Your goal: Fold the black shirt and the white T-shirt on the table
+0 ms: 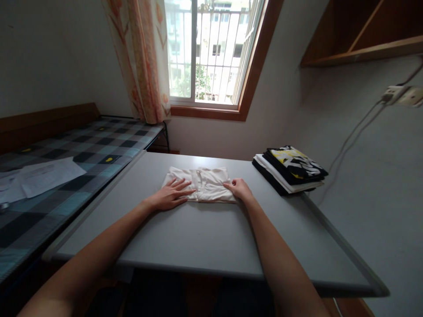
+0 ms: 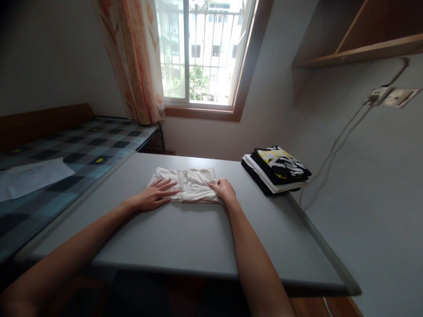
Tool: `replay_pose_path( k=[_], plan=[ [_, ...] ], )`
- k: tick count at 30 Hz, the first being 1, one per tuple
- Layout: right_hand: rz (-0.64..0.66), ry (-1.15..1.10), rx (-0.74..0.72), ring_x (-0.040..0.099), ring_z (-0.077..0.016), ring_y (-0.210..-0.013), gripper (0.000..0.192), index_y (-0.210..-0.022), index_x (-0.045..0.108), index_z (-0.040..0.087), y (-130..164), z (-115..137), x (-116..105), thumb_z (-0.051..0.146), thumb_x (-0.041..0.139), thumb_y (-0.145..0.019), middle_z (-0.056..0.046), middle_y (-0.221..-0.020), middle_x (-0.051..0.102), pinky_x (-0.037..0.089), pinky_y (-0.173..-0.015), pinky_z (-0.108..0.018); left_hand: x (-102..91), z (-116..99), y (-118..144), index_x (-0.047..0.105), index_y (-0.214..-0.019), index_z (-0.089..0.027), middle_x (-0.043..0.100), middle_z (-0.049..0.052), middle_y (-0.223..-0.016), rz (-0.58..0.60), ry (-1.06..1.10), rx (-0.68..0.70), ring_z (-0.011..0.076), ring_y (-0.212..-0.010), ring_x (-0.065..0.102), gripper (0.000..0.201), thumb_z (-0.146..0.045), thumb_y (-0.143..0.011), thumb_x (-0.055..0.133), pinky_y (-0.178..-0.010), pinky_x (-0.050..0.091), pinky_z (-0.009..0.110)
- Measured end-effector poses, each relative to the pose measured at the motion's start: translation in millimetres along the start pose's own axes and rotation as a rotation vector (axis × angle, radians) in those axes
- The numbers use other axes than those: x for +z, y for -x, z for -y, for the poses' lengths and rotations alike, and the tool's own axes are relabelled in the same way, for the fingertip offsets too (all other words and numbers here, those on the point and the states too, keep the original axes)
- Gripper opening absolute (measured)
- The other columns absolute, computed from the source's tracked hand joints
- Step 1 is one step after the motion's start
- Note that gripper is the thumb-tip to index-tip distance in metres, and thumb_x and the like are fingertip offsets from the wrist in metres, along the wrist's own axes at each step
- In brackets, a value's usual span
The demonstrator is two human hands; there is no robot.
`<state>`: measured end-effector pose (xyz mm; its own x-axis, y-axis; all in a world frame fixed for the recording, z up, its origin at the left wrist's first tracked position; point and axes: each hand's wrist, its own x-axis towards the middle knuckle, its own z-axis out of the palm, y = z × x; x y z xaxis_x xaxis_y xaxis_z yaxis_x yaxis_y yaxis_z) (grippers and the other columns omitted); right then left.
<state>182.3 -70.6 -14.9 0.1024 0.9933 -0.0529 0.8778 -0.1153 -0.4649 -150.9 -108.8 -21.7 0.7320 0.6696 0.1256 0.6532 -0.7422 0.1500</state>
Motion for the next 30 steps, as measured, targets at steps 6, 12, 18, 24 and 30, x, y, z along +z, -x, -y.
replay_pose_path(
  k=[6, 12, 18, 24, 30],
  plan=[
    [-0.042, -0.143, -0.039, 0.065, -0.0210, -0.077, 0.045, -0.084, 0.071, 0.013, -5, -3, 6, 0.055, 0.056, -0.086, -0.011, -0.083, 0.073, 0.039, -0.061, -0.024, -0.6, -1, 1, 0.033, -0.150, -0.040, 0.023, 0.000, -0.162, 0.028, -0.035, 0.007, 0.0285, -0.149, 0.019, 0.051, -0.051, -0.101, 0.035, -0.120, 0.007, 0.050],
    [-0.100, -0.311, 0.022, 0.068, -0.0217, -0.080, 0.031, -0.083, 0.070, 0.013, -7, -1, 8, 0.044, 0.067, -0.078, -0.012, -0.087, 0.074, 0.045, -0.065, -0.024, -0.4, -2, 1, 0.034, -0.150, -0.039, 0.027, 0.002, -0.161, 0.011, -0.009, 0.025, 0.0298, -0.149, 0.021, 0.057, -0.056, -0.097, 0.042, -0.120, 0.008, 0.051],
    [-0.137, -0.596, 0.105, 0.064, -0.0176, -0.067, 0.023, -0.077, 0.065, 0.013, -6, -16, -18, 0.033, 0.073, -0.070, -0.008, -0.074, 0.070, 0.046, -0.056, -0.023, 1.3, 2, 3, 0.035, -0.151, -0.034, 0.035, 0.005, -0.157, -0.040, 0.066, 0.003, 0.0277, -0.147, 0.026, 0.062, -0.055, -0.094, 0.048, -0.121, 0.013, 0.048],
    [-0.039, -0.946, 0.155, 0.063, -0.0162, -0.061, 0.036, -0.098, 0.060, 0.014, -7, 0, -51, 0.025, 0.076, -0.068, -0.005, -0.075, 0.068, 0.049, -0.053, -0.025, 3.0, 8, -1, 0.057, -0.136, -0.027, 0.048, 0.007, -0.149, -0.181, 0.160, -0.124, 0.0253, -0.138, 0.041, 0.047, -0.049, -0.097, 0.041, -0.117, 0.027, 0.046],
    [0.074, -0.816, -0.261, 0.061, -0.0107, -0.057, 0.034, -0.100, 0.061, 0.016, 5, 101, -66, 0.028, 0.077, -0.073, 0.000, -0.070, 0.067, 0.044, -0.048, -0.017, 6.4, 15, -4, 0.074, -0.107, -0.022, 0.064, 0.011, -0.125, -0.376, 0.374, -0.239, 0.0267, -0.118, 0.056, 0.054, -0.060, -0.095, 0.037, -0.108, 0.038, 0.044]
  ],
)
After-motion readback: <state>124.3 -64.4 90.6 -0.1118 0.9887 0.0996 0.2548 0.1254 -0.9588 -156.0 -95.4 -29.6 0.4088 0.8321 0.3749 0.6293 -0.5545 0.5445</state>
